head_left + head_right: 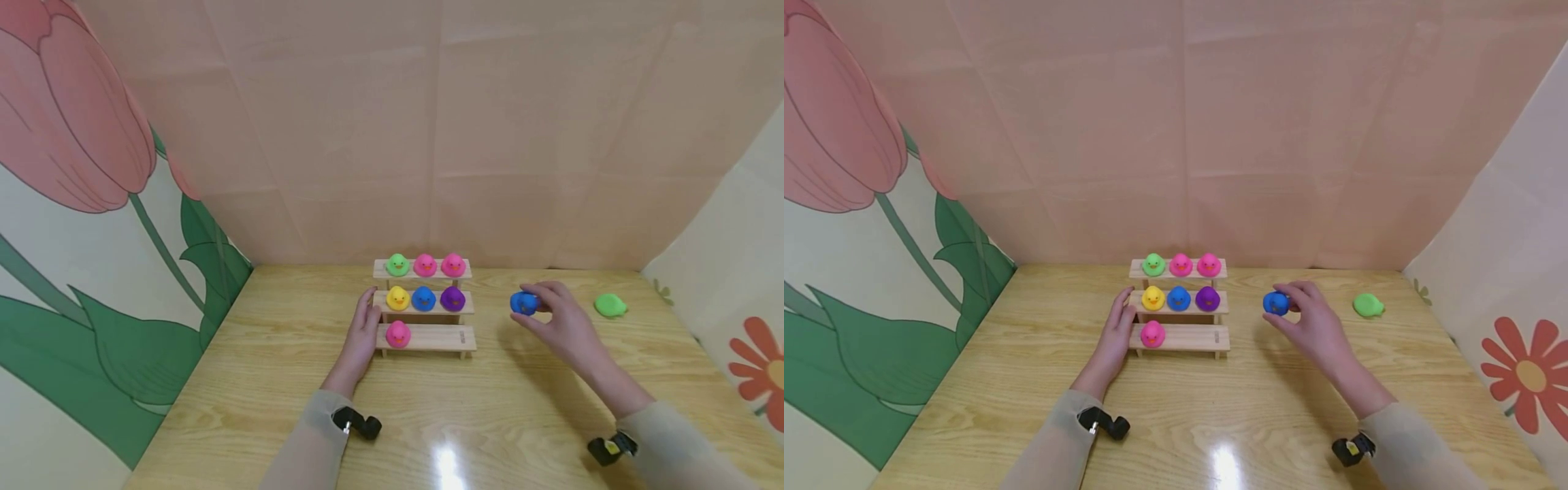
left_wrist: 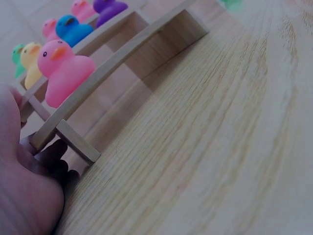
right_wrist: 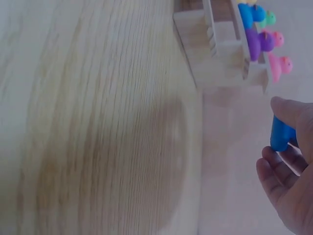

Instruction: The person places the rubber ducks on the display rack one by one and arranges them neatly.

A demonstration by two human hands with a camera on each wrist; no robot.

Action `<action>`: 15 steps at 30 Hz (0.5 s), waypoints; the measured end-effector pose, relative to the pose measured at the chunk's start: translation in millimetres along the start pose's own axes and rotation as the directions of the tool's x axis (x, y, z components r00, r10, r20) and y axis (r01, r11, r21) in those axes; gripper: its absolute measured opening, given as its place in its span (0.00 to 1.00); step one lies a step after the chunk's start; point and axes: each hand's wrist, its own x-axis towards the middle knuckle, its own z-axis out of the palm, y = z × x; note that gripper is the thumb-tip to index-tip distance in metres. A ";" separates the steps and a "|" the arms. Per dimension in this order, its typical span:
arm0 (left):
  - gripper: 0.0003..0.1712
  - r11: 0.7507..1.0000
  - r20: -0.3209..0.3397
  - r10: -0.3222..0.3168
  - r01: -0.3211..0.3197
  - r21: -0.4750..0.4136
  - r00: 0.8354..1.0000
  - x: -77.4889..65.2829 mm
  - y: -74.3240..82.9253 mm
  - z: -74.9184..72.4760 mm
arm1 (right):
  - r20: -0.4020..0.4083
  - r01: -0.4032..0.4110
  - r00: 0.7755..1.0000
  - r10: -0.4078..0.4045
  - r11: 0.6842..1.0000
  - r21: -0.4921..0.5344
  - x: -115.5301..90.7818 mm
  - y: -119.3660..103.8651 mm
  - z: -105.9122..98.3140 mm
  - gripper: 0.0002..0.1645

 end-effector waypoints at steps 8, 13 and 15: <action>0.29 1.000 -0.003 -0.017 0.017 -0.007 1.000 -0.2 1.1 0.6 | 0.026 0.015 1.000 -0.015 1.000 0.001 -4.5 -21.4 6.7 0.31; 0.30 1.000 -0.005 -0.012 0.012 0.003 1.000 -0.5 1.0 0.7 | 0.037 0.034 0.999 -0.035 0.999 0.016 -7.8 -33.2 14.4 0.29; 0.30 1.000 -0.006 -0.012 0.012 0.006 1.000 -0.3 0.8 0.8 | 0.038 0.049 0.998 -0.050 0.998 0.024 -9.2 -37.4 17.9 0.28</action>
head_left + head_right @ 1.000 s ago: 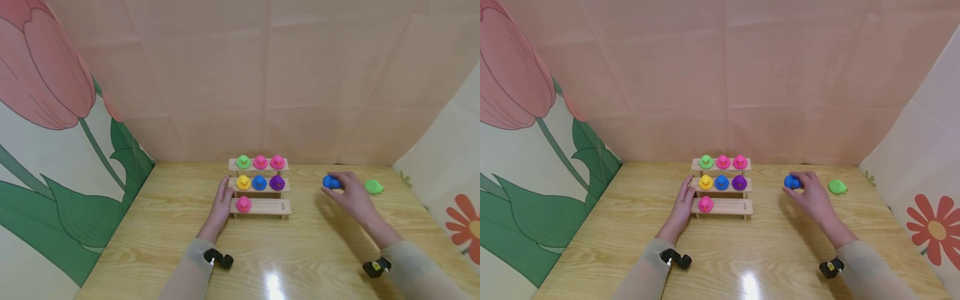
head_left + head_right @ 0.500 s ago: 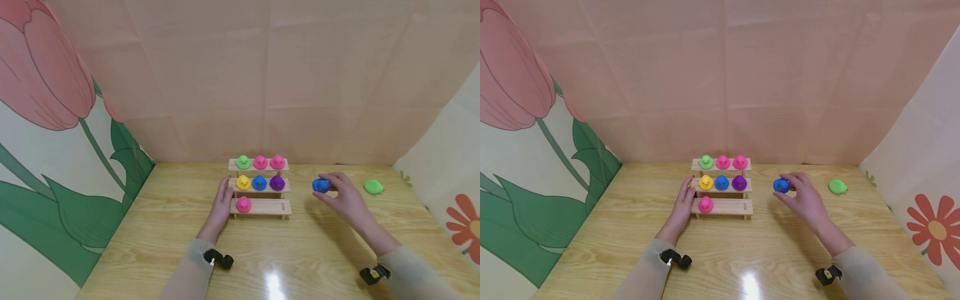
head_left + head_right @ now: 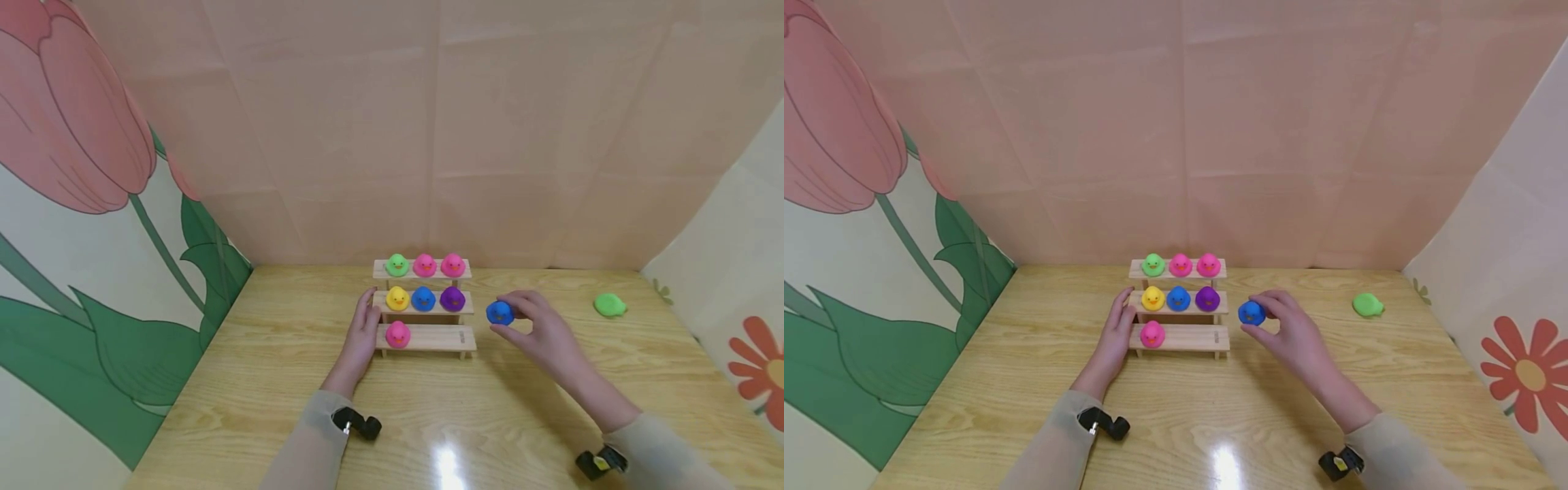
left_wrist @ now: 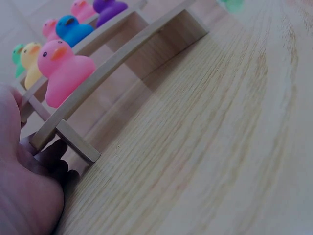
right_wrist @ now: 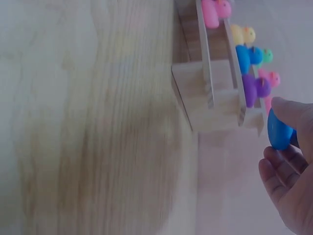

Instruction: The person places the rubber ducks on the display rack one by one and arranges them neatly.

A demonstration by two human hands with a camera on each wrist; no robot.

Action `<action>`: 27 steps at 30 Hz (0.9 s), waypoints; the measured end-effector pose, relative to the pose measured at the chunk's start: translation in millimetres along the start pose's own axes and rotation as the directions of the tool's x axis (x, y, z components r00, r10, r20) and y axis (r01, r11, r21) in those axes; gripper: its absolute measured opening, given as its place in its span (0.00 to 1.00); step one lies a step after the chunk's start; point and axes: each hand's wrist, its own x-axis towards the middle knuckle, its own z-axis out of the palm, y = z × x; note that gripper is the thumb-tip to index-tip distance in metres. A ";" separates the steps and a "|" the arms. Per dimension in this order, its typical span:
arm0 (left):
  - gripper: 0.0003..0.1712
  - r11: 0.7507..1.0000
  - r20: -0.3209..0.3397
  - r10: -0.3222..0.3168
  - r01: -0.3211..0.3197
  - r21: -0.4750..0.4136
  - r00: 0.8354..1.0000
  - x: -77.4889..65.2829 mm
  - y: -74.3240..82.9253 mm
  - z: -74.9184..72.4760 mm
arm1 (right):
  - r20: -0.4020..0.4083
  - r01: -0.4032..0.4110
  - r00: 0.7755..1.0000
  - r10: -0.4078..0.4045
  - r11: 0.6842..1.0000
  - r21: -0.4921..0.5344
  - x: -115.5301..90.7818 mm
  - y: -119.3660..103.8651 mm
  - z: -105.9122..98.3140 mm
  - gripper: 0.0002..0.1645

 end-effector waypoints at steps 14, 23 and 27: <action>0.32 1.000 -0.002 0.012 -0.012 -0.007 1.000 1.2 -2.4 0.0 | 0.047 0.030 0.998 -0.034 0.996 0.079 -3.1 -27.3 28.9 0.26; 0.31 1.000 0.001 0.017 -0.017 -0.016 1.000 1.6 -4.1 -0.4 | 0.084 0.035 0.996 -0.044 0.993 0.110 -1.9 -39.3 56.3 0.27; 0.31 1.000 0.005 0.009 -0.009 -0.010 1.000 1.0 -2.0 -0.9 | 0.105 0.024 0.994 -0.037 0.992 0.123 -0.7 -44.7 64.3 0.27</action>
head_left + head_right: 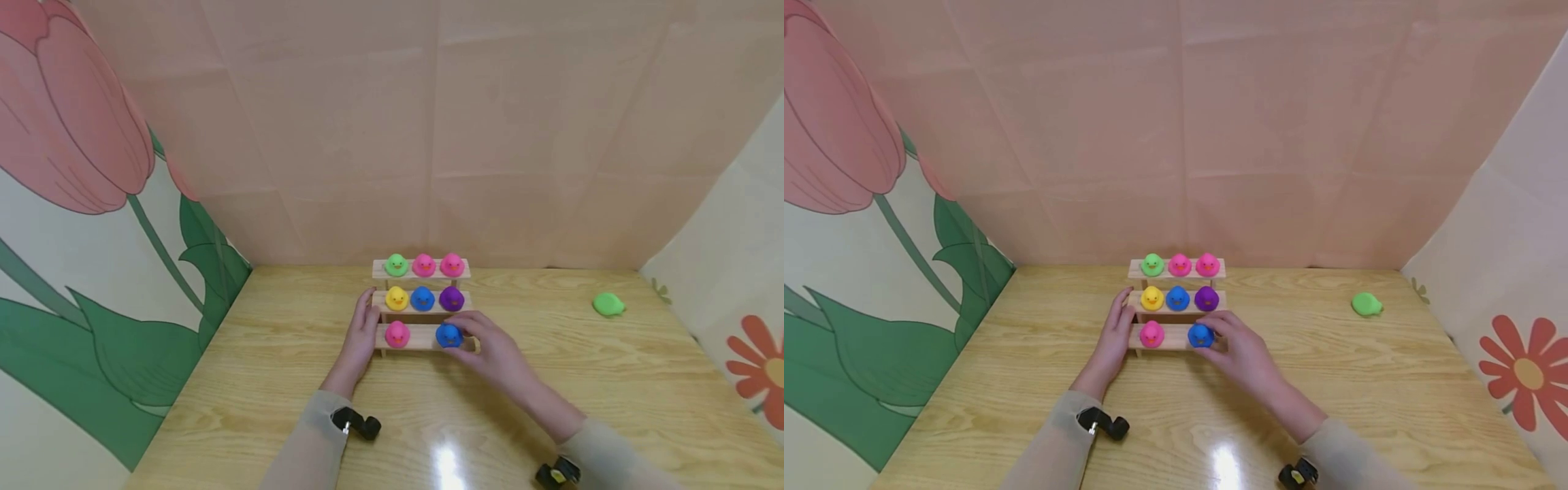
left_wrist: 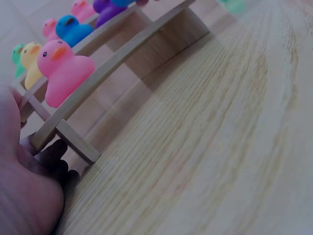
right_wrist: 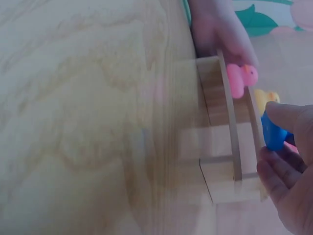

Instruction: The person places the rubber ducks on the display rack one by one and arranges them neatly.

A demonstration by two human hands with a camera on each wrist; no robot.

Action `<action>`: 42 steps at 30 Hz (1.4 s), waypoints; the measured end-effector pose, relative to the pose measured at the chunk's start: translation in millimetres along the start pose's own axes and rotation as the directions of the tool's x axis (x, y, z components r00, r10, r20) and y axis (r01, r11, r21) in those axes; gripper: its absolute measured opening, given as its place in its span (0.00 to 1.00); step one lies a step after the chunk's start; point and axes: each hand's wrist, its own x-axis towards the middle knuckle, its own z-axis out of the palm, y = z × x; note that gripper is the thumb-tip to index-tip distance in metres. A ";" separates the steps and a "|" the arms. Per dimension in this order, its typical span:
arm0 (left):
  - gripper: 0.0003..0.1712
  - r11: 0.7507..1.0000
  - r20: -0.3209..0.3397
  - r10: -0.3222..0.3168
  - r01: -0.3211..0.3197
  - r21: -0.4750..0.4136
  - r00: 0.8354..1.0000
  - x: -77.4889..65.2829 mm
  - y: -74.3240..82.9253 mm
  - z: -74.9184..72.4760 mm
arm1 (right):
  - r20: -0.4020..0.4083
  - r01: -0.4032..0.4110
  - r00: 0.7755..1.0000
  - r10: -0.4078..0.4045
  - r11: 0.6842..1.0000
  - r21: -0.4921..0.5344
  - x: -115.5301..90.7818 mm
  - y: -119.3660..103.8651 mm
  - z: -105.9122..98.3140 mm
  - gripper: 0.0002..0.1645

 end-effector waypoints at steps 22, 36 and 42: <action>0.36 1.000 0.012 -0.006 0.005 0.005 1.000 0.1 1.4 -0.5 | 0.059 -0.069 0.995 0.076 0.991 -0.118 15.3 -14.3 33.5 0.28; 0.35 1.000 0.006 0.006 -0.006 0.011 1.000 2.4 -0.7 -1.0 | 0.021 -0.041 0.999 0.045 0.982 -0.184 22.2 -15.6 42.1 0.28; 0.32 1.000 0.002 -0.002 0.002 0.011 1.000 1.2 -0.4 -1.0 | 0.034 -0.044 0.998 0.052 0.979 -0.198 23.3 -14.7 43.7 0.29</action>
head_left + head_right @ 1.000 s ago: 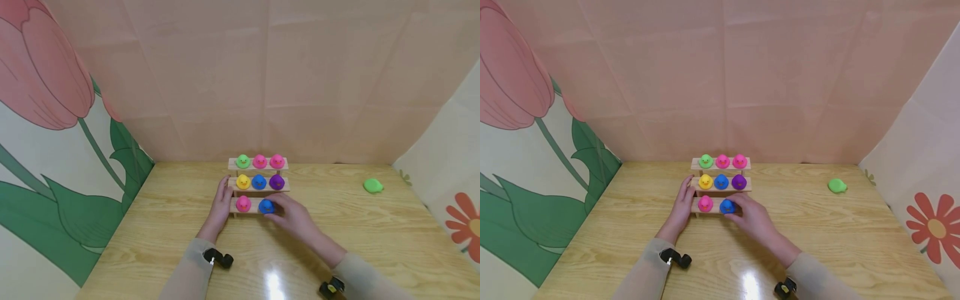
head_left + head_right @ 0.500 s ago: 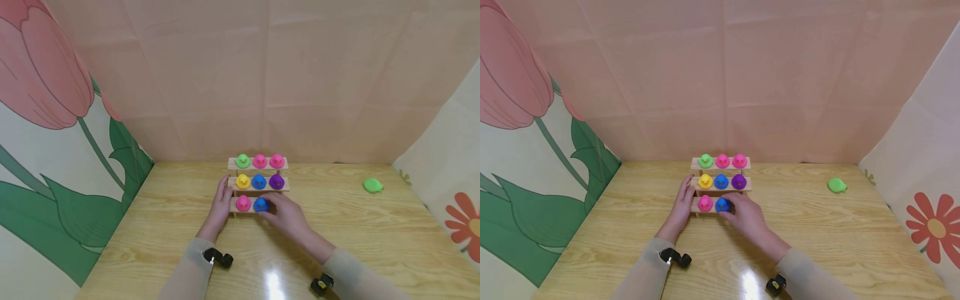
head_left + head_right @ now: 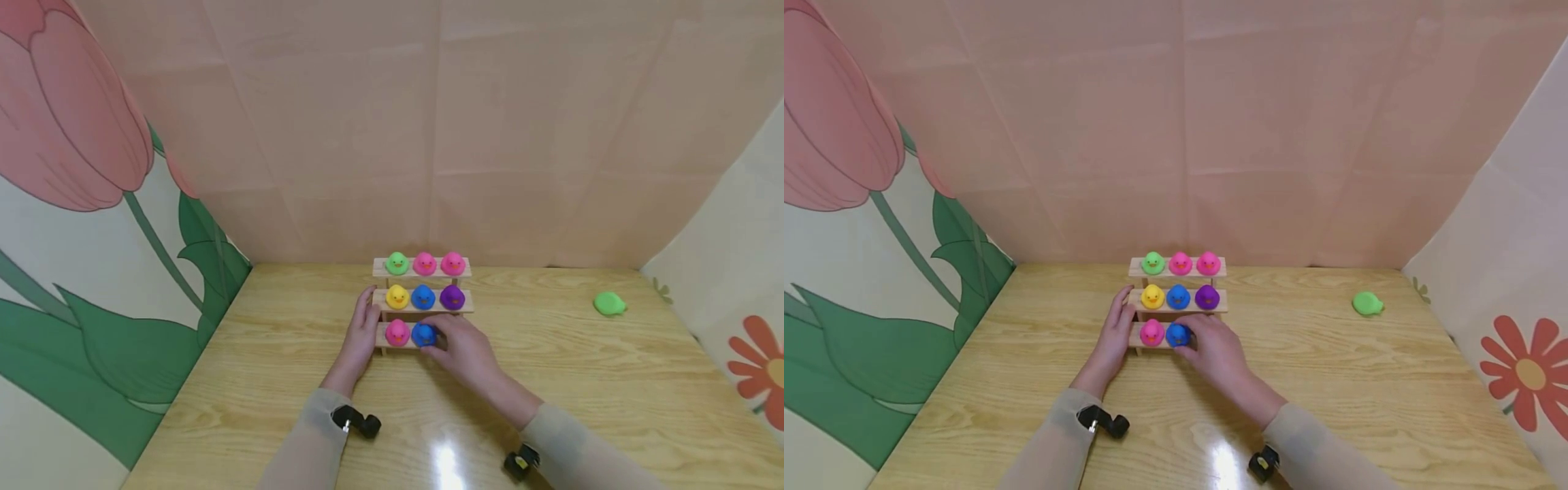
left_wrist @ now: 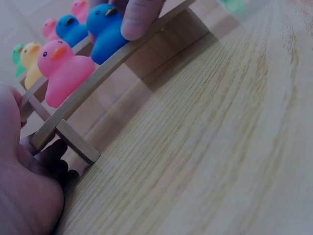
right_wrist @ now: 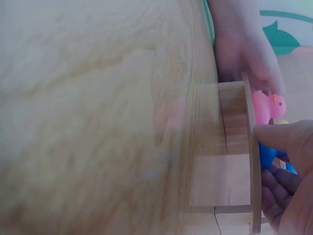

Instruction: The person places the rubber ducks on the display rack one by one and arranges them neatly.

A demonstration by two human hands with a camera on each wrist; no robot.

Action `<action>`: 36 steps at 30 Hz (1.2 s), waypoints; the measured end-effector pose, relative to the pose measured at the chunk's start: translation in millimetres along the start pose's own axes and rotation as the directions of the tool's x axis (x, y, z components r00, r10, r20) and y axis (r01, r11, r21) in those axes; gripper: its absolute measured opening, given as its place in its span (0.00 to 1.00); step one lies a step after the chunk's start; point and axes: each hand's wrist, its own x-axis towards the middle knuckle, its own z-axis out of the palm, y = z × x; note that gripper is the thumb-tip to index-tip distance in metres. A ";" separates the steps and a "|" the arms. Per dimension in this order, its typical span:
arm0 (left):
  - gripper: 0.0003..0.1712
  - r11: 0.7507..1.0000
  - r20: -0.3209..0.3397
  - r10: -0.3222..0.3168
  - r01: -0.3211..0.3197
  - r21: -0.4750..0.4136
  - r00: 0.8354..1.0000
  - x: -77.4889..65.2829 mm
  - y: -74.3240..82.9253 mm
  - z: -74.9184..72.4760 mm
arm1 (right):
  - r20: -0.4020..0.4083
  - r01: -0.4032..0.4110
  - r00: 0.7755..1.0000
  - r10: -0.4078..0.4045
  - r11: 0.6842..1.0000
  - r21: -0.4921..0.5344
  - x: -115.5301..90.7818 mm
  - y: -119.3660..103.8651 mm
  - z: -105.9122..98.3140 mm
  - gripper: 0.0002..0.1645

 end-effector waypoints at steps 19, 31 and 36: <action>0.32 1.000 0.006 -0.011 0.011 -0.011 1.000 -1.2 2.2 0.4 | 0.001 -0.015 1.000 0.015 0.999 0.034 0.6 0.5 -1.1 0.31; 0.31 1.000 0.005 -0.004 0.004 -0.015 1.000 -0.9 1.5 -0.2 | -0.058 0.026 0.998 -0.022 0.998 0.065 -16.4 9.8 -23.3 0.31; 0.32 1.000 0.006 -0.001 0.002 -0.016 1.000 -1.4 1.8 0.1 | -0.095 0.028 0.995 -0.023 0.998 0.049 -23.9 22.9 -40.4 0.29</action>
